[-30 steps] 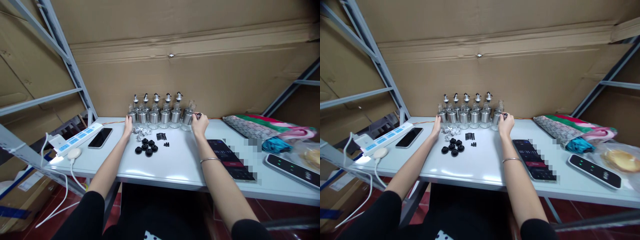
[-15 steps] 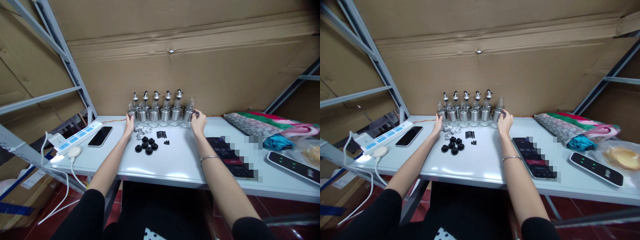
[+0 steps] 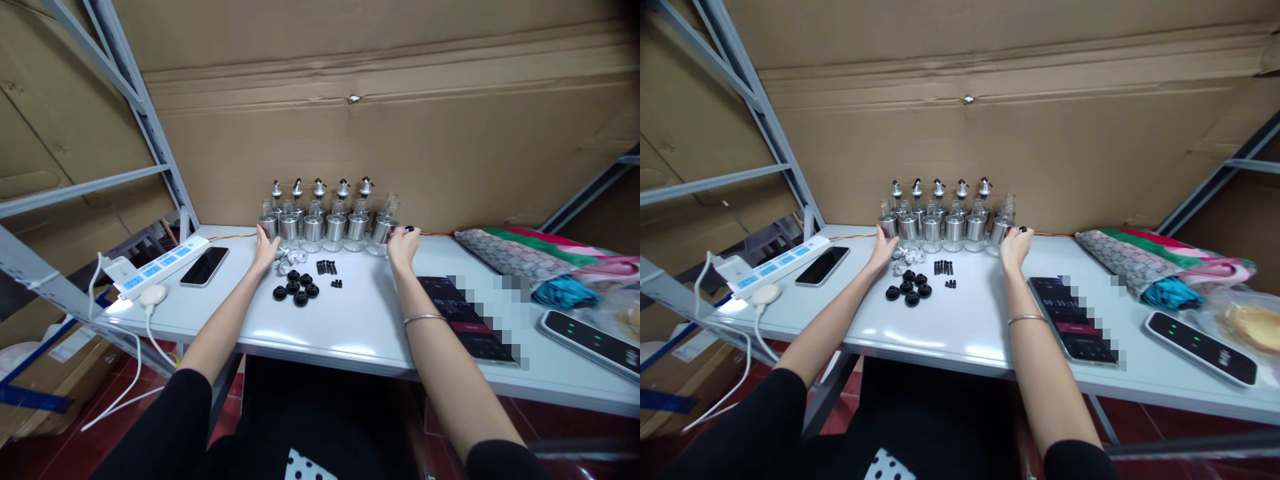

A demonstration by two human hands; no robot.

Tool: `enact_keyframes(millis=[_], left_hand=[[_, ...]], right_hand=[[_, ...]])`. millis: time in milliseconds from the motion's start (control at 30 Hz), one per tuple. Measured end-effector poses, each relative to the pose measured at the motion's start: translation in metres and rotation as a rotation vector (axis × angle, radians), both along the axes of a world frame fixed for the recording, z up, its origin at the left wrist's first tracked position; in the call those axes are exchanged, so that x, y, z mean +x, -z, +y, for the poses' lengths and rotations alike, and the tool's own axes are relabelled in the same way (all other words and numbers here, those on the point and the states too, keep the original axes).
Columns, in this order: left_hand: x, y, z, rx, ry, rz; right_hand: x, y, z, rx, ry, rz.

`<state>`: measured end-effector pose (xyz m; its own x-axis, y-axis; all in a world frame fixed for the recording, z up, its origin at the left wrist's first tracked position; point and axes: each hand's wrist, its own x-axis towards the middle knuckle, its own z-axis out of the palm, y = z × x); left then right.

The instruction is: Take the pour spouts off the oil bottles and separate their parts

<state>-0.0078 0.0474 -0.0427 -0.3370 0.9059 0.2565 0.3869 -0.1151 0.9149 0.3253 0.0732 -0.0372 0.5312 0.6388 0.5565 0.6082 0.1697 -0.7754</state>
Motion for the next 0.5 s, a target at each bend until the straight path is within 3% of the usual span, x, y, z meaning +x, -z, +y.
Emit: enact_keyframes(millis=[67, 167, 333, 500], left_hand=[[0.002, -0.002, -0.005, 0.046, -0.015, 0.056], [0.005, -0.008, -0.014, 0.238, -0.03, 0.211], [0.017, -0.023, -0.03, 0.505, 0.059, 0.493], [0.039, -0.033, -0.047, 0.552, 0.23, 0.767]], right_hand=[[-0.007, -0.007, -0.006, 0.037, 0.11, 0.038], [-0.023, -0.025, -0.02, 0.132, 0.125, -0.082], [-0.056, -0.043, -0.042, 0.076, -0.31, -0.106], [-0.078, -0.04, -0.053, 0.096, -0.536, -0.285]])
